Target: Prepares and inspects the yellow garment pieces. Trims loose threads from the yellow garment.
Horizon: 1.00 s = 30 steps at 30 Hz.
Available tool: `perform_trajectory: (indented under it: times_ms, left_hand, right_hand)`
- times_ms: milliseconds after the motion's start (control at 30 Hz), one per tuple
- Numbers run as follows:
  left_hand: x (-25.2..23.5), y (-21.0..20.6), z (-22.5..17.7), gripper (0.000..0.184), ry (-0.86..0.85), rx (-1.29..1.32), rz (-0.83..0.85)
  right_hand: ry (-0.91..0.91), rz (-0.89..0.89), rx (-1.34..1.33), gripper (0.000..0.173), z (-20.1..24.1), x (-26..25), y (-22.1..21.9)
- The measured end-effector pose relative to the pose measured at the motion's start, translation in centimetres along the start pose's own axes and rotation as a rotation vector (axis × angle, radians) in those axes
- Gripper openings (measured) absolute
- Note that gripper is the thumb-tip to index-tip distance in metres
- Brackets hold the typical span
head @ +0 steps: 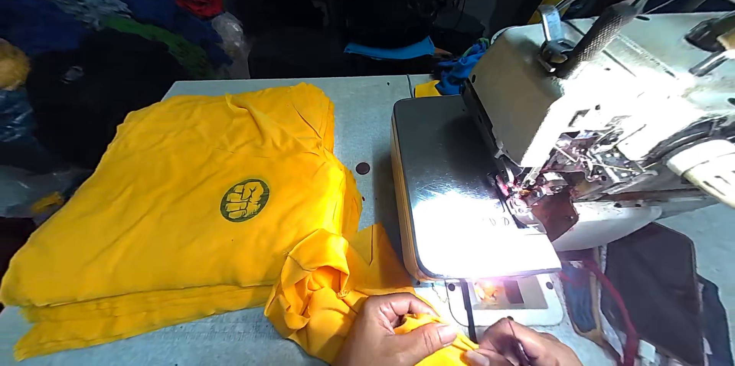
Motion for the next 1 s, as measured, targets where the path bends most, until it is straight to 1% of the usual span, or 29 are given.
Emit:
perform_trajectory:
  times_ms: [100,167,267,300,400,500,600,867,900,1000]
  left_hand:
    - [0.2,-0.3,-0.4,0.005,-0.038,-0.006,-0.033]
    - [0.3,-0.4,-0.4,0.005,-0.009,-0.035,-0.040]
    - [0.3,-0.4,-0.2,0.005,0.057,-0.061,-0.042]
    - [0.3,-0.5,-0.1,0.006,0.070,-0.068,-0.039]
    - [0.3,-0.6,-0.3,0.008,0.117,-0.103,-0.032]
    - [0.4,-0.8,-1.0,0.009,0.201,-0.128,-0.037]
    - [0.3,-0.8,-1.0,0.010,0.233,-0.113,-0.039]
    - [0.1,-0.7,-0.7,0.011,0.224,-0.090,-0.012]
    - [0.1,-0.7,-0.7,0.010,0.210,-0.094,0.001]
    - [0.1,-0.8,-0.1,0.008,0.095,-0.073,0.064]
  right_hand:
    - [-0.026,-0.004,0.003,0.015,-0.4,0.6,0.5]
    - [-0.023,-0.042,0.029,0.020,-0.8,0.9,0.9]
    - [0.075,-0.088,0.114,0.044,-0.2,1.1,1.2]
    - [0.128,-0.107,0.148,0.044,0.3,1.2,1.3]
    - [0.245,-0.153,0.293,0.033,1.4,1.5,1.3]
    - [0.253,-0.177,0.380,0.033,1.9,1.8,1.1]
    - [0.255,-0.182,0.387,0.032,1.8,1.9,1.1]
    - [0.299,-0.144,0.386,0.031,1.0,1.5,0.8]
    - [0.302,-0.141,0.383,0.031,1.0,1.5,0.8]
    - [0.302,-0.138,0.361,0.031,0.7,1.4,0.8]
Point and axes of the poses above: each hand's wrist, its own x-axis away from the middle knuckle, its own y-axis out of the back of the hand, z = x × y, the point moved 10 cm from there along -x, towards the middle knuckle, and after that the axes turned 3 degrees about -x, right-handed, at the moved point
